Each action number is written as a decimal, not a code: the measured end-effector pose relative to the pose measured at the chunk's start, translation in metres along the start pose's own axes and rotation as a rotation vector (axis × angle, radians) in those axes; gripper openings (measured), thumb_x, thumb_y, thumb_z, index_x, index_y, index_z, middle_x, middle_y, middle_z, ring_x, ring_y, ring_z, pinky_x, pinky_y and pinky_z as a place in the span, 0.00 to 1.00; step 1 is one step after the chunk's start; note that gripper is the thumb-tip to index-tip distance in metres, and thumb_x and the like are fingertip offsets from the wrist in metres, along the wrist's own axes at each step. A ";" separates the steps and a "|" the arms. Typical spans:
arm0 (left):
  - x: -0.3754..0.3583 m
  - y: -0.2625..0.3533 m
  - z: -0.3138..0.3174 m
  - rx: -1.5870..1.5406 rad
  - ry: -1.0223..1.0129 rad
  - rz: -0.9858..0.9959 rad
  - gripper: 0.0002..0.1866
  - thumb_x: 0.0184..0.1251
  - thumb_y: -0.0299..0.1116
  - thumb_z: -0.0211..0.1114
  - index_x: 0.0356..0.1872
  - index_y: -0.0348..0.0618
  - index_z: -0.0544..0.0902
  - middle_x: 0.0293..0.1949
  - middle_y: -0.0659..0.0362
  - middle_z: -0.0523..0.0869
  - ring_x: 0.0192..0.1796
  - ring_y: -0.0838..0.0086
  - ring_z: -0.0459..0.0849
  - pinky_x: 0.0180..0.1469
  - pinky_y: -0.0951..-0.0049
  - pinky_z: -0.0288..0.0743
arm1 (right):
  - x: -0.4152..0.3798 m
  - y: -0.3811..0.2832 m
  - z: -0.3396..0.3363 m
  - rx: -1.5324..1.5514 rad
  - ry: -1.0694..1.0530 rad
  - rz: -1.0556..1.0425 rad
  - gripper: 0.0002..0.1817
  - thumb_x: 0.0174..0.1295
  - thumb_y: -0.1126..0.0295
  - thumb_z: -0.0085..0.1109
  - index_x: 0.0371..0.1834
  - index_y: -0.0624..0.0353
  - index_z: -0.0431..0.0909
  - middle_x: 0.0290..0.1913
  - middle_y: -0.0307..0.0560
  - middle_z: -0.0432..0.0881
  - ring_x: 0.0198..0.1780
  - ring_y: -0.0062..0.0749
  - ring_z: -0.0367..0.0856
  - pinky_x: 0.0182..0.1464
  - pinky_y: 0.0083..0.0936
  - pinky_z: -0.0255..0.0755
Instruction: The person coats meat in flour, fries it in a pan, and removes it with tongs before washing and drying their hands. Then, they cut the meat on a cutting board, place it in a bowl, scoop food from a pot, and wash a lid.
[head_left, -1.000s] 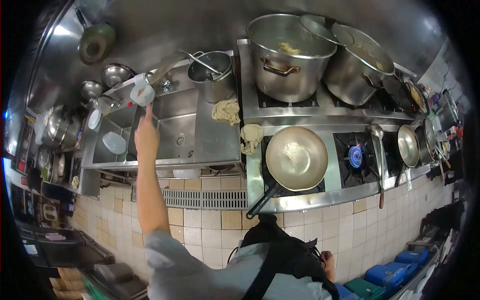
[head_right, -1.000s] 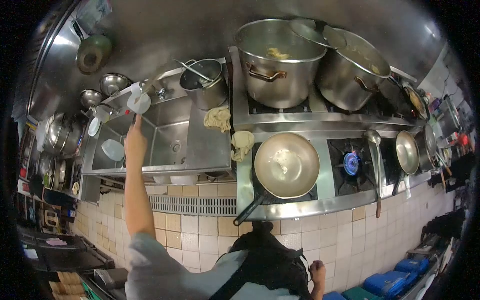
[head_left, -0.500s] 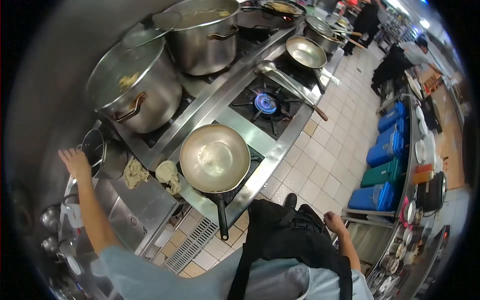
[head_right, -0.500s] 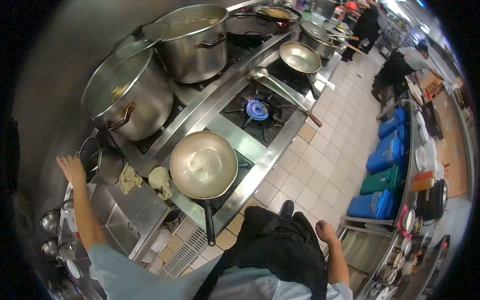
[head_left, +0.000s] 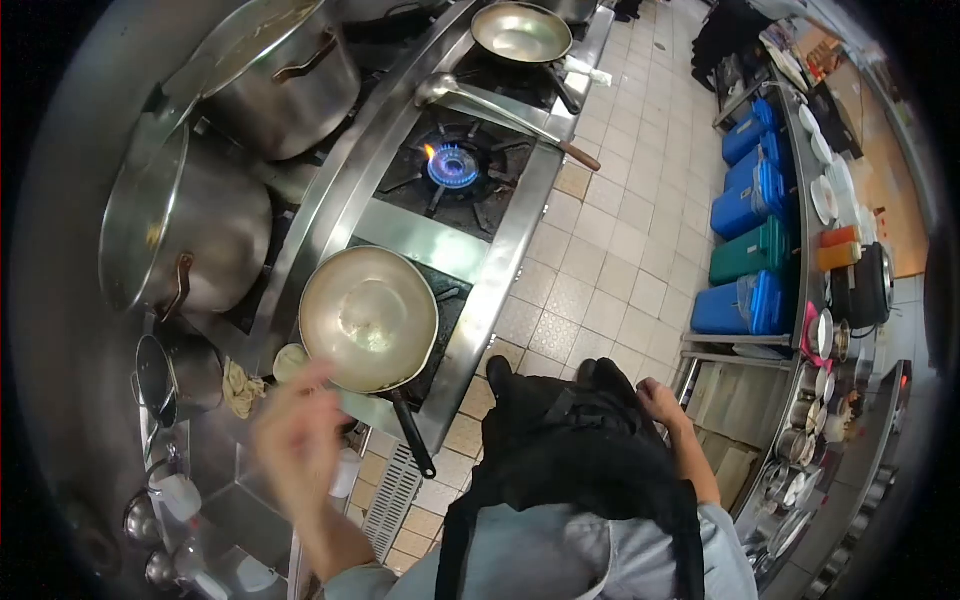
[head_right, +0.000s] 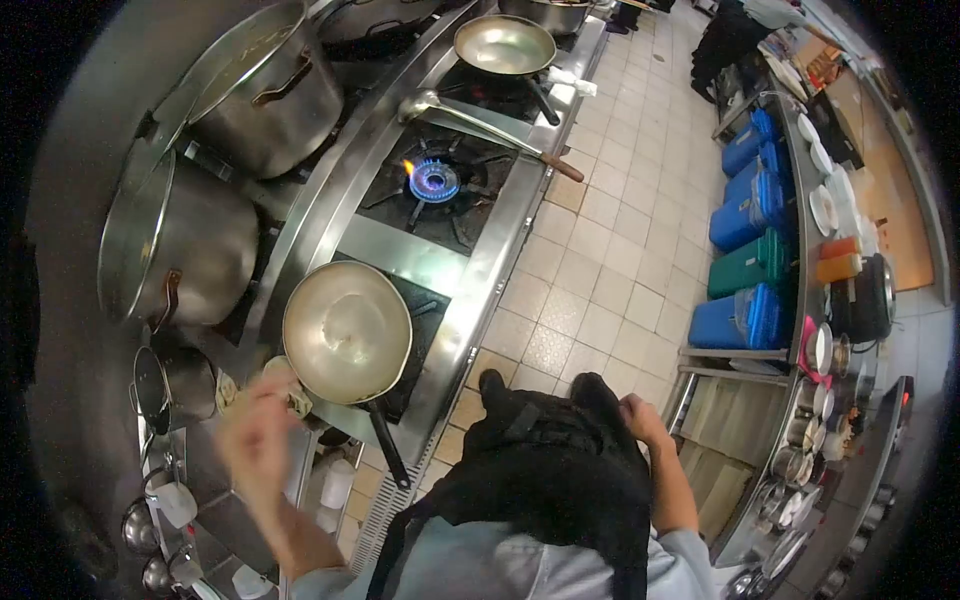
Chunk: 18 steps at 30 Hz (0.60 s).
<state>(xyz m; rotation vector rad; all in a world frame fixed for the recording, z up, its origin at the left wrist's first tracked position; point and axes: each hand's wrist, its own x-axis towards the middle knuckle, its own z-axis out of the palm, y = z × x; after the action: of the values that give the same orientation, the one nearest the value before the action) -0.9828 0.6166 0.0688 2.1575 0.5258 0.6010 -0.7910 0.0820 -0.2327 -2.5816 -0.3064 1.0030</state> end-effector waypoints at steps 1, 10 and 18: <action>0.008 0.024 0.037 -0.133 -0.118 -0.431 0.09 0.72 0.27 0.62 0.34 0.34 0.87 0.47 0.49 0.89 0.49 0.70 0.87 0.48 0.69 0.80 | -0.001 -0.007 -0.007 0.073 0.038 0.026 0.14 0.68 0.64 0.58 0.49 0.63 0.81 0.43 0.63 0.87 0.49 0.56 0.86 0.51 0.42 0.78; 0.038 -0.047 0.344 -0.757 -0.383 -0.666 0.17 0.81 0.39 0.56 0.54 0.33 0.80 0.51 0.49 0.85 0.51 0.64 0.87 0.54 0.66 0.82 | 0.004 0.112 -0.016 0.325 0.139 0.050 0.12 0.70 0.68 0.57 0.47 0.65 0.80 0.32 0.50 0.86 0.35 0.35 0.87 0.40 0.33 0.79; 0.067 -0.110 0.509 -1.102 -0.123 -1.101 0.24 0.75 0.40 0.64 0.64 0.35 0.73 0.59 0.48 0.78 0.58 0.59 0.81 0.60 0.60 0.79 | -0.024 0.245 -0.070 0.808 0.173 0.258 0.06 0.73 0.70 0.54 0.43 0.62 0.77 0.30 0.42 0.81 0.25 0.24 0.79 0.24 0.23 0.71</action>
<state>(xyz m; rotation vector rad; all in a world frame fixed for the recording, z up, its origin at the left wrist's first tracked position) -0.6529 0.4120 -0.2850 0.6641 0.9116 0.0480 -0.7430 -0.1664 -0.2678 -1.9548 0.4127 0.7543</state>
